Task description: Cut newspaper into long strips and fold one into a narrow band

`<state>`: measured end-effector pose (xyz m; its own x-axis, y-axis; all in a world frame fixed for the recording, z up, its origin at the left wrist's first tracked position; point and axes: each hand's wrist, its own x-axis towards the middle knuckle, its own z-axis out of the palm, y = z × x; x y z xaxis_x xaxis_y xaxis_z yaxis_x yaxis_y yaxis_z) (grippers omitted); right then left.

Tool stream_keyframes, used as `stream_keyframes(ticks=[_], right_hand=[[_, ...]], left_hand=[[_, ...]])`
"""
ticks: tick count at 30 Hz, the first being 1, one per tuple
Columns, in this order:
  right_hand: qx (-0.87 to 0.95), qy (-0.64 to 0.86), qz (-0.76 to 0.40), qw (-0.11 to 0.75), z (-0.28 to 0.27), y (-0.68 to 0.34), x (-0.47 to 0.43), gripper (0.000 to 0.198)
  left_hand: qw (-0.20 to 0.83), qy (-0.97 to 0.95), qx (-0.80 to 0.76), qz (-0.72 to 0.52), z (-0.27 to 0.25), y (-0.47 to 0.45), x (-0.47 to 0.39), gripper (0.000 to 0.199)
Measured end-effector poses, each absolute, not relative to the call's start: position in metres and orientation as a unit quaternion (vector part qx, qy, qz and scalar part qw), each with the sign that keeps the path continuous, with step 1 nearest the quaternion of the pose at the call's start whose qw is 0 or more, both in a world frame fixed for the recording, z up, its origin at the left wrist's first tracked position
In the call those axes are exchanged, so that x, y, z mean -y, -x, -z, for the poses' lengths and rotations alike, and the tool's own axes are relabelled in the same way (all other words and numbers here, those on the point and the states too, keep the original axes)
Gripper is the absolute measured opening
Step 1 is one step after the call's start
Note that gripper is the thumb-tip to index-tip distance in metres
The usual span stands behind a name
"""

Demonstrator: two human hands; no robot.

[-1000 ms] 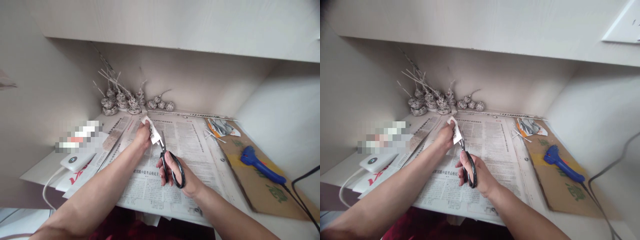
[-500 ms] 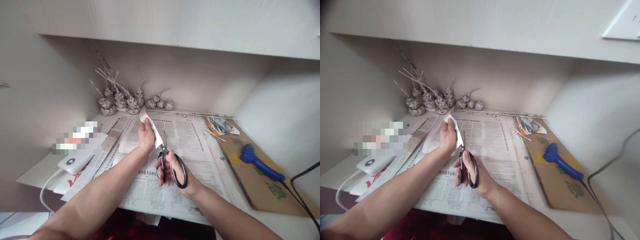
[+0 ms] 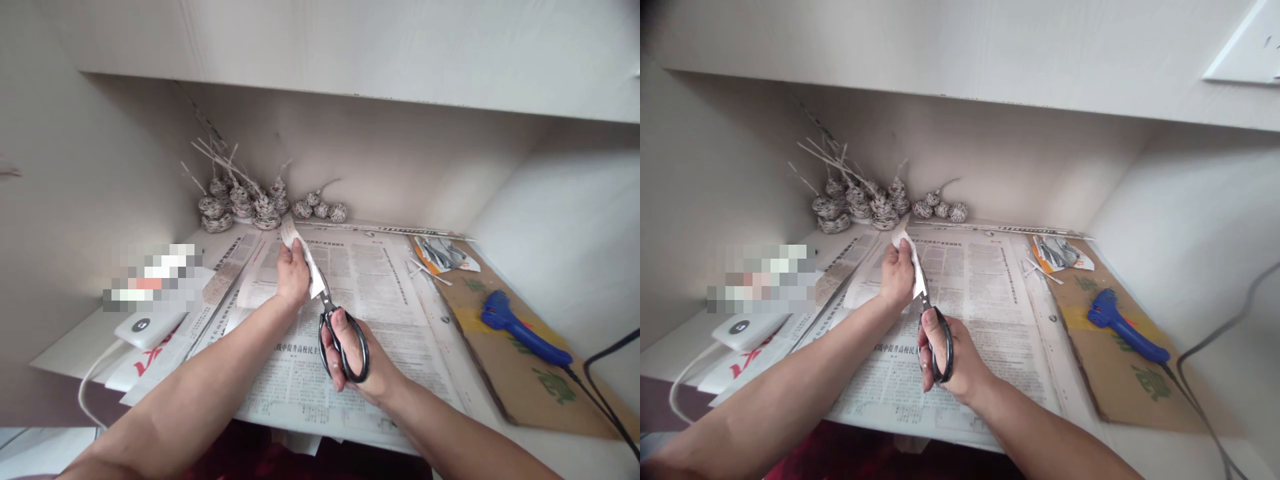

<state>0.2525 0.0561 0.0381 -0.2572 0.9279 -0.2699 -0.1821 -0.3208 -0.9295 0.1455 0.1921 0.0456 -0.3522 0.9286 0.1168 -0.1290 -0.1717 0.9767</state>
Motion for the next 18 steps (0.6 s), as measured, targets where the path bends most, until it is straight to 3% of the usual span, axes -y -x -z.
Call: stream_keyframes(ticks=[11, 18], right_hand=[[0.394, 0.425, -0.699, 0.419, -0.037, -0.255, -0.065, 0.085], [0.397, 0.442, -0.674, 0.44, -0.038, -0.254, -0.063, 0.079]], left_hand=[[0.432, -0.429, -0.496, -0.619, -0.041, -0.157, -0.177, 0.022], [0.466, -0.406, -0.472, -0.629, -0.039, -0.161, -0.175, 0.019]])
